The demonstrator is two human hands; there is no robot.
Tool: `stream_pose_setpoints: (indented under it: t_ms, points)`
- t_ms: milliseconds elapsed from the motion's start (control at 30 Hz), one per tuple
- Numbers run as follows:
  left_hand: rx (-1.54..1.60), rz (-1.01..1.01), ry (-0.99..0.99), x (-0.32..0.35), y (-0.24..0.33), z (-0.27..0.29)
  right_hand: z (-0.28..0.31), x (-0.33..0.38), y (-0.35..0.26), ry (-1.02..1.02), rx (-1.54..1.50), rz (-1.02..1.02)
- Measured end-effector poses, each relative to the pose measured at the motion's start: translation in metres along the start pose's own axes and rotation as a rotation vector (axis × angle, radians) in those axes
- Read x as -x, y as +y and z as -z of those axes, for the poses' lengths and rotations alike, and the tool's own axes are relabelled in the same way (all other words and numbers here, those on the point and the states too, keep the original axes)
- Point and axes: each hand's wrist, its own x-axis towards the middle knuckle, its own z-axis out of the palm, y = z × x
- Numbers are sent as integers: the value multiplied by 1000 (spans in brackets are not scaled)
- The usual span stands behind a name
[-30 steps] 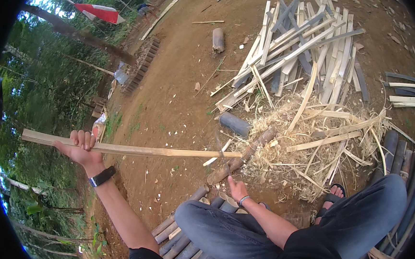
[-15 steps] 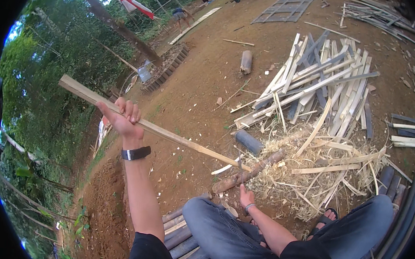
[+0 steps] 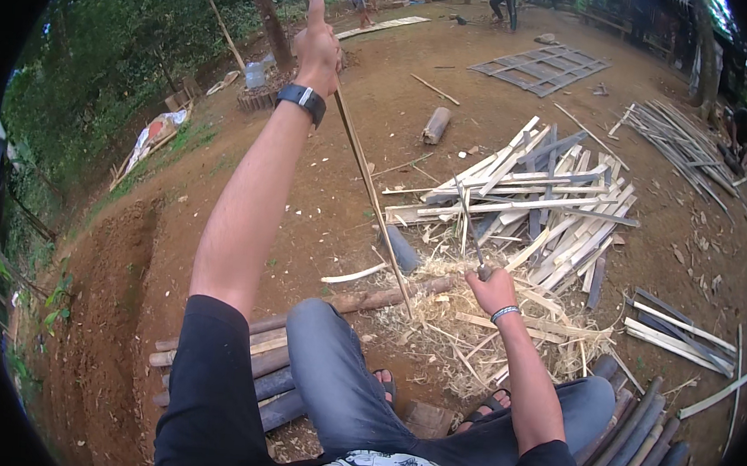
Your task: The person thins a long bamboo strip by repeatedly drawing a machete along its length against a wooden log, removing shavings until the strip reaches a desired thickness.
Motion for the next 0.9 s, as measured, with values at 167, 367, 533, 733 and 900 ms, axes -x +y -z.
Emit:
stream_pose_setpoints:
  t_ms: [167,367,533,733,900]
  points:
    - [-158,-48,200,-11,-5,-17,74,24,-17,109,-50,49]
    - [-107,-91,93,14,-36,-11,84,39,-16,130,-62,59]
    - [65,-55,-7,27,-76,5,74,38,-12,124,51,103]
    - [60,-19,-26,71,-100,8,66,34,-10,105,9,140]
    - [46,143,-32,134,-186,30,57,33,-14,100,20,168]
